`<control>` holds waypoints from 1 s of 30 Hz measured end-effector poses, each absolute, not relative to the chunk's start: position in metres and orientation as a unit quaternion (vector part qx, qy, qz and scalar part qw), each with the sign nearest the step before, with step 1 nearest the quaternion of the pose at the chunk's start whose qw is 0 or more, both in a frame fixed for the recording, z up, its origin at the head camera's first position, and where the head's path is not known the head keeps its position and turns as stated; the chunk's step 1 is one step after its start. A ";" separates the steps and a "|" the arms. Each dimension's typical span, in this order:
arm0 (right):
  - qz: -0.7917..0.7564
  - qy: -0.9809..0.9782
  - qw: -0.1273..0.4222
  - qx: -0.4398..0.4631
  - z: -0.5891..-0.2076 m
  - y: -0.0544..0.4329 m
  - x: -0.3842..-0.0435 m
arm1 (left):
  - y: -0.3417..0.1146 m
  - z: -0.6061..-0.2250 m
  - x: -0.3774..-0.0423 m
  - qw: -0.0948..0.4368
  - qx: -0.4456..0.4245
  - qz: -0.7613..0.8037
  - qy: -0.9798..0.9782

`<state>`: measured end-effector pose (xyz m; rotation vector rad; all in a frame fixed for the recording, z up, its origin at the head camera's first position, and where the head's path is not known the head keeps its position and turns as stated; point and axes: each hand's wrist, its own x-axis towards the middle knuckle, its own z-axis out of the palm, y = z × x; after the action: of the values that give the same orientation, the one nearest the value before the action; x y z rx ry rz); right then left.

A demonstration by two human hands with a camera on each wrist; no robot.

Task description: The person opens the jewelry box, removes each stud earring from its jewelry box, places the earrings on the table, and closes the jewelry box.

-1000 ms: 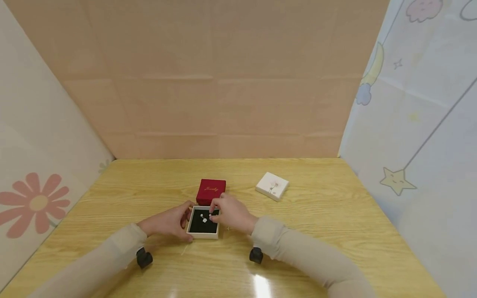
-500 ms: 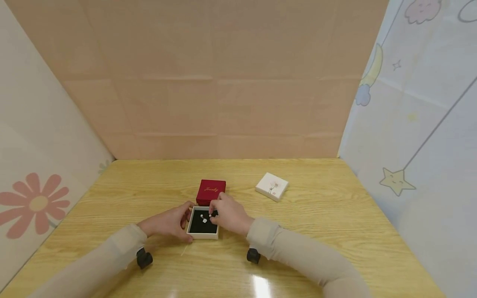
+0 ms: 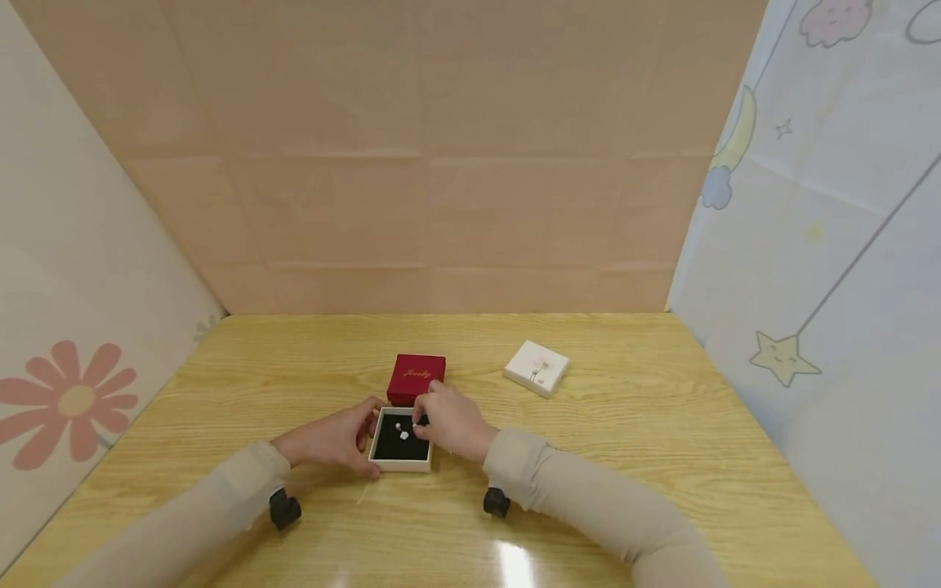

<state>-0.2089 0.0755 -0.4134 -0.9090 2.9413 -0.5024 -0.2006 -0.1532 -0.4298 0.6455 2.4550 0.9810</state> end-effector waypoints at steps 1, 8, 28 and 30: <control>-0.163 0.943 0.012 -0.291 -0.413 0.075 -0.209 | -0.153 -0.430 -0.201 0.208 0.233 0.353 0.882; -0.200 0.939 0.017 -0.279 -0.412 0.079 -0.213 | -0.153 -0.431 -0.202 0.206 0.232 0.350 0.884; -0.490 0.848 0.068 -0.190 -0.329 0.144 -0.234 | -0.153 -0.432 -0.202 0.199 0.229 0.345 0.888; -0.501 0.843 0.074 -0.181 -0.329 0.150 -0.236 | -0.153 -0.431 -0.201 0.199 0.227 0.342 0.890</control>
<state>-0.2363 0.1504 -0.3290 -0.5441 2.5305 -1.5049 -0.2015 -0.1530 -0.4311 0.6357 2.4878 0.9568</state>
